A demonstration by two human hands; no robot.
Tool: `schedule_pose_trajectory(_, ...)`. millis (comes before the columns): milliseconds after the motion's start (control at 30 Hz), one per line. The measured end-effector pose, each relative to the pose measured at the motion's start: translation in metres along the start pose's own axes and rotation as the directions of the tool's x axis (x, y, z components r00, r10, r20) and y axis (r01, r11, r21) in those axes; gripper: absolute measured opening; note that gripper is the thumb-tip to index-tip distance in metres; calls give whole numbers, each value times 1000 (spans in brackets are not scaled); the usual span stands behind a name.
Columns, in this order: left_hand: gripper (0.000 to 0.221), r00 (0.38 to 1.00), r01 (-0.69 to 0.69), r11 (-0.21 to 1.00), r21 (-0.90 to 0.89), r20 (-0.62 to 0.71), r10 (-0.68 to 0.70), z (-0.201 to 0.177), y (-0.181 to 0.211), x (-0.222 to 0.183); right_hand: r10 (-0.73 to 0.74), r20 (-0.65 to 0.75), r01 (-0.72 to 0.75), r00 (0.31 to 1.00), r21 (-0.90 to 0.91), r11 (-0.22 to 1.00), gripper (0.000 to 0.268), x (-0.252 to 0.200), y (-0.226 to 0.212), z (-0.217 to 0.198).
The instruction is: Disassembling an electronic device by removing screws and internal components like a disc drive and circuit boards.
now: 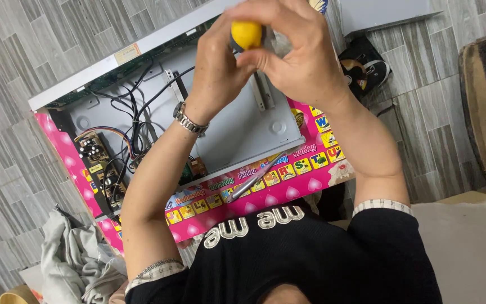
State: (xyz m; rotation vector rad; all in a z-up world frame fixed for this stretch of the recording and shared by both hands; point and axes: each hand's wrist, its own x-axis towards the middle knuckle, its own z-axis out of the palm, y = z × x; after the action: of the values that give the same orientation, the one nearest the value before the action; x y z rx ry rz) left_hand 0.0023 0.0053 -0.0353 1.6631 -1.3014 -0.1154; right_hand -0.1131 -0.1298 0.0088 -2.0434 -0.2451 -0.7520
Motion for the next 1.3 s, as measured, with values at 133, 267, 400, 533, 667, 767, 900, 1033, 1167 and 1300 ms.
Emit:
schedule_pose_trajectory(133, 50, 997, -31, 999, -14, 64, 32, -1, 2, 2, 34, -44, -36, 998, -38, 999, 46, -2, 3, 0)
schedule_pose_trajectory(267, 55, 998, -53, 995, 82, -16, 55, 5, -2, 2, 21, -58, -26, 998, -76, 997, 49, 2, -9, 1)
schedule_pose_trajectory(400, 51, 997, 1, 1000, 1, 78, -1, 7, -8, -3, 48, -137, -57, 989, -57, 997, 47, -8, 9, 1)
schedule_pose_trajectory(533, 46, 995, -82, 994, 71, -45, 85, 9, -9, 0, 9, -27, -10, 1000, -65, 998, 50, 2, -5, -1)
schedule_pose_trajectory(667, 51, 997, -12, 999, -41, 70, 15, 10, -14, -8, -15, -61, 4, 998, -180, 984, 45, -4, 1, -5)
schedule_pose_trajectory(767, 41, 1000, -22, 1000, 14, 7, 22, 3, -1, 1, 51, -34, -56, 998, -171, 984, 66, -5, 0, -2)
schedule_pose_trajectory(900, 38, 997, -50, 989, 138, -56, 58, 5, 2, 4, 10, -78, -21, 997, -140, 990, 55, -2, -1, 0)
schedule_pose_trajectory(1033, 46, 995, -43, 984, 171, -86, 59, 4, 2, 7, 19, -102, -30, 995, -105, 994, 51, -7, 5, 1)
schedule_pose_trajectory(1167, 45, 992, -55, 976, 212, -102, 78, 2, 7, 10, 48, -107, -52, 993, -41, 998, 48, -7, 0, -1)
schedule_pose_trajectory(1300, 45, 991, -89, 971, 224, -83, 110, -5, 16, 12, 52, -122, -55, 991, -21, 998, 49, -11, -2, -6)
